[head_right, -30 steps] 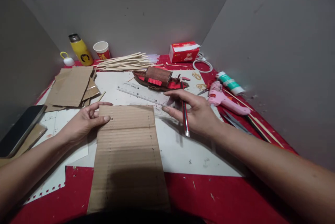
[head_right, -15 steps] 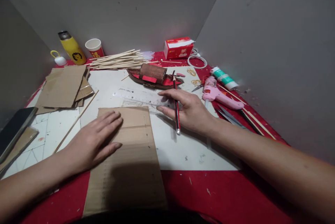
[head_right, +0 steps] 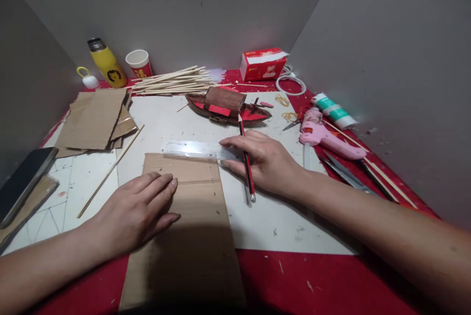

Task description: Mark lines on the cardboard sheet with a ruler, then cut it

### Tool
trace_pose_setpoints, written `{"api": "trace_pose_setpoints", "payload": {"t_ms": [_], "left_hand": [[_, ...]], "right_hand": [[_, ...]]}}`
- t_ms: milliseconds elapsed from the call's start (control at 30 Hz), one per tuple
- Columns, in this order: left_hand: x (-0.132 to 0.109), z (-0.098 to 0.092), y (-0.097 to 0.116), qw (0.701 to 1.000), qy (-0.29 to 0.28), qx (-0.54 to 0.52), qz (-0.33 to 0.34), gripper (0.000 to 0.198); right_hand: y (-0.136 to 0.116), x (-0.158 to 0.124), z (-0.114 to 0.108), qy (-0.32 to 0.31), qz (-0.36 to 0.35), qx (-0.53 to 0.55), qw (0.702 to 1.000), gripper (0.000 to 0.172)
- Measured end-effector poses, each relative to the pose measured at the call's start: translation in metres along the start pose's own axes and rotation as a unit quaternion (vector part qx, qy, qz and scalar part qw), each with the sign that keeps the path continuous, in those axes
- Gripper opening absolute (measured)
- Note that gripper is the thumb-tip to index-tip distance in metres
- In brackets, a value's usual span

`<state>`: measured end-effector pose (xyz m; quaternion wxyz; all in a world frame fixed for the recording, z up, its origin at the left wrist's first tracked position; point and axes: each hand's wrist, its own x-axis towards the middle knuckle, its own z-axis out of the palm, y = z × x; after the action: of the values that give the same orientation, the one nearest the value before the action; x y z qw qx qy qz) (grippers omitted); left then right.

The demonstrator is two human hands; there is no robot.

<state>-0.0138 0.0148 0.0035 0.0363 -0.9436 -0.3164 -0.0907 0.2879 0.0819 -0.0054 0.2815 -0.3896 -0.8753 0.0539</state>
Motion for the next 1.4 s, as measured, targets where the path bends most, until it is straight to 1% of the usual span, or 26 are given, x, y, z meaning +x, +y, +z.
{"api": "trace_pose_setpoints", "payload": {"t_ms": [100, 300, 400, 600, 700, 800, 967, 1100, 1167, 1200, 1233, 1267, 1300, 1333, 1367, 1400], "left_hand": [[0.001, -0.002, -0.002, 1.0, -0.006, -0.007, -0.004, 0.051], [0.001, -0.006, -0.003, 1.0, -0.008, 0.002, -0.015, 0.056], [0.002, -0.006, -0.005, 1.0, -0.018, -0.017, -0.017, 0.057], [0.005, -0.008, -0.011, 0.999, -0.007, -0.042, -0.01, 0.059], [0.004, -0.007, -0.013, 0.997, -0.013, -0.065, -0.031, 0.058], [0.001, -0.005, -0.015, 0.995, -0.009, -0.084, -0.051, 0.064], [0.001, -0.003, -0.015, 0.995, -0.021, -0.076, -0.056, 0.068], [0.002, -0.004, -0.014, 0.997, -0.027, -0.053, -0.045, 0.069], [0.002, -0.004, -0.014, 0.998, -0.026, -0.043, -0.041, 0.069], [0.002, -0.003, -0.015, 0.998, -0.025, -0.04, -0.041, 0.07], [0.001, -0.002, -0.015, 0.998, -0.025, -0.038, -0.043, 0.071], [0.001, -0.001, -0.016, 0.998, -0.025, -0.037, -0.046, 0.073], [0.0, 0.001, -0.016, 0.998, -0.023, -0.036, -0.047, 0.074], [-0.001, 0.002, -0.017, 0.998, -0.018, -0.034, -0.046, 0.076], [-0.002, 0.004, -0.018, 0.999, -0.01, -0.029, -0.041, 0.077], [-0.002, 0.005, -0.019, 0.999, 0.004, -0.022, -0.034, 0.078]], "right_hand": [[0.003, 0.003, 0.002, -0.015, -0.003, -0.005, 1.0, 0.026], [0.006, 0.011, 0.004, -0.03, -0.03, 0.004, 0.999, 0.027], [0.006, 0.012, 0.005, -0.043, -0.03, 0.01, 0.999, 0.027], [0.012, 0.01, 0.006, -0.047, -0.041, 0.016, 0.998, 0.031], [0.013, 0.011, 0.007, -0.053, -0.045, 0.022, 0.997, 0.03], [0.01, 0.012, 0.007, -0.061, -0.042, 0.019, 0.997, 0.03], [0.011, 0.013, 0.006, -0.061, -0.043, 0.012, 0.997, 0.028], [0.013, 0.01, 0.005, -0.055, -0.046, 0.01, 0.997, 0.027], [0.004, 0.008, 0.002, -0.023, -0.047, 0.02, 0.998, 0.026], [-0.005, 0.006, 0.0, -0.003, -0.043, 0.037, 0.998, 0.025], [-0.016, 0.005, -0.003, 0.019, -0.034, 0.066, 0.997, 0.024], [-0.03, 0.004, -0.007, 0.024, -0.028, 0.117, 0.992, 0.024], [-0.045, 0.004, -0.012, 0.012, -0.001, 0.181, 0.983, 0.023], [-0.06, 0.004, -0.018, -0.009, 0.013, 0.261, 0.965, 0.021], [-0.075, 0.006, -0.024, -0.033, 0.02, 0.348, 0.937, 0.02], [-0.088, 0.007, -0.031, -0.11, 0.012, 0.427, 0.898, 0.023]]}}
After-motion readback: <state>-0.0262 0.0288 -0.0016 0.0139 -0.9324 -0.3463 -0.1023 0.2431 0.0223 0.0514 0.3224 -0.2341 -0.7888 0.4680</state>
